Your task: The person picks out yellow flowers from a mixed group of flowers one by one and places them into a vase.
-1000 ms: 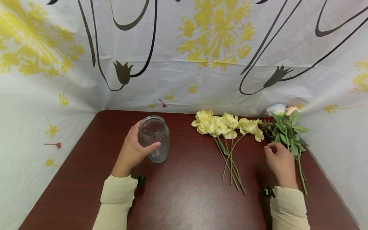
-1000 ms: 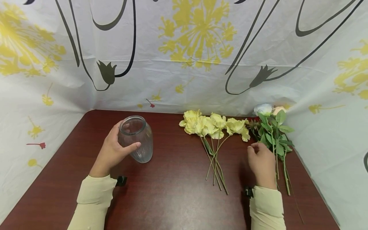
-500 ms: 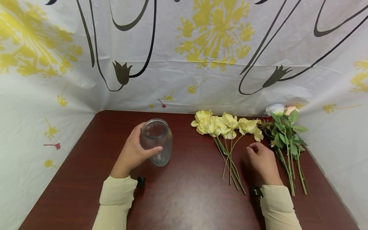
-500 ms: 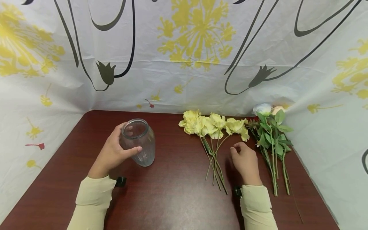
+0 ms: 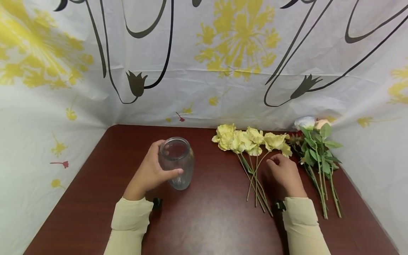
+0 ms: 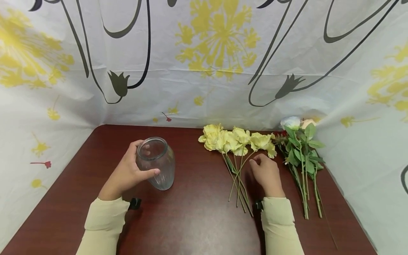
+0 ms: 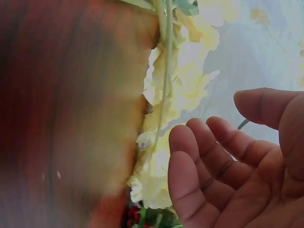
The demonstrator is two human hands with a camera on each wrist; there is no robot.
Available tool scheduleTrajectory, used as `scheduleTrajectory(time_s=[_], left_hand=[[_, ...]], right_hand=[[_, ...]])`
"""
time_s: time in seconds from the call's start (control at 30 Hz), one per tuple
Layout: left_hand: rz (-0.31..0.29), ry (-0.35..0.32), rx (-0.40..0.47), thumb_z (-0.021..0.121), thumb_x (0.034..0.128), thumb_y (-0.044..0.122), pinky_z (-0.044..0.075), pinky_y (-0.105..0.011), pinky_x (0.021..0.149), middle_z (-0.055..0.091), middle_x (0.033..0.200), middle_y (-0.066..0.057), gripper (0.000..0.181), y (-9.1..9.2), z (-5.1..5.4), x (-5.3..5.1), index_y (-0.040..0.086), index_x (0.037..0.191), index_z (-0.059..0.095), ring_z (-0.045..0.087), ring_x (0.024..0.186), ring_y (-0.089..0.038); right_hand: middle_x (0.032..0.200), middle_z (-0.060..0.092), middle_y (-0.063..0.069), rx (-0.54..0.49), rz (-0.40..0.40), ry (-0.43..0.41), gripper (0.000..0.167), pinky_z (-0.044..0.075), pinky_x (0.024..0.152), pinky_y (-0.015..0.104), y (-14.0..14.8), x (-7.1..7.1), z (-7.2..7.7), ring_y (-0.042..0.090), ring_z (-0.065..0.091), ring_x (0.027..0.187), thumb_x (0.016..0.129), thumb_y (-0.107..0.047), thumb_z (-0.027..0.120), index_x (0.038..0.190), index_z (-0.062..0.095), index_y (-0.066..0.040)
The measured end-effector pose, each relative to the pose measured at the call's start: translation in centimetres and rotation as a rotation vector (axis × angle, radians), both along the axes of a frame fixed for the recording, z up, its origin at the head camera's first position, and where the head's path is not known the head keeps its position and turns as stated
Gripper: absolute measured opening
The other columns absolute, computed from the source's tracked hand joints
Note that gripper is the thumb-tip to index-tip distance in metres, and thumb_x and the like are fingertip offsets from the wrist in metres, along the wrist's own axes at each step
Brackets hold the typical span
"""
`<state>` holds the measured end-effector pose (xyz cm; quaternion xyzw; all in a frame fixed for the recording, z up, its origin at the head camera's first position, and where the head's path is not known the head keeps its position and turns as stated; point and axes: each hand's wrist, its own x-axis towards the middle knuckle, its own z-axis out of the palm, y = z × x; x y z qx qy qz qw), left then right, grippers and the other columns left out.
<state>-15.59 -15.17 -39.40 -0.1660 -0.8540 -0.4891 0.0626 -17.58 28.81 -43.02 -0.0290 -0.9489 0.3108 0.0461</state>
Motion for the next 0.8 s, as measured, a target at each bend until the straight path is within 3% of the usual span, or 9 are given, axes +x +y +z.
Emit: scheduleTrajectory(time_s=[0.13, 0.4, 0.63, 0.8], left_hand=[[-0.033, -0.022, 0.001, 0.091, 0.0699, 0.036, 0.046, -0.048, 0.094, 0.044, 0.132, -0.006, 0.096, 0.0, 0.1, 0.1, 0.012, 0.142, 0.032, 0.05, 0.118, -0.023], [-0.061, -0.041, 0.034, 0.092, 0.0695, 0.03, 0.046, -0.048, 0.095, 0.044, 0.133, -0.004, 0.097, 0.0, -0.2, 0.0, 0.015, 0.142, 0.03, 0.052, 0.117, -0.022], [-0.074, -0.046, 0.046, 0.092, 0.07, 0.032, 0.045, -0.048, 0.096, 0.044, 0.133, -0.004, 0.097, 0.1, -0.4, -0.2, 0.016, 0.143, 0.029, 0.052, 0.118, -0.02], [-0.065, -0.056, 0.039, 0.091, 0.07, 0.033, 0.044, -0.048, 0.097, 0.044, 0.134, -0.005, 0.098, 0.0, -0.3, -0.2, 0.016, 0.144, 0.029, 0.051, 0.119, -0.021]], right_hand=[[0.108, 0.063, 0.02, -0.017, -0.008, -0.068, 0.034, 0.043, 0.071, 0.042, -0.2, -0.9, -0.2, 0.03, 0.056, 0.085, 0.103, -0.032, 0.051, 0.112, 0.062, -0.002], [0.088, 0.059, 0.011, 0.012, 0.026, -0.175, 0.026, 0.041, 0.065, 0.039, -1.2, -2.3, -1.3, 0.026, 0.052, 0.074, 0.099, -0.03, 0.055, 0.097, 0.061, -0.004], [0.069, 0.046, 0.005, 0.011, 0.078, -0.238, 0.026, 0.036, 0.057, 0.036, -1.3, -2.6, -1.8, 0.022, 0.044, 0.06, 0.098, -0.024, 0.055, 0.078, 0.052, -0.008], [0.067, 0.047, 0.004, -0.044, 0.083, -0.256, 0.025, 0.04, 0.057, 0.034, -1.5, -2.8, -1.9, 0.021, 0.047, 0.059, 0.098, -0.02, 0.054, 0.076, 0.051, -0.008]])
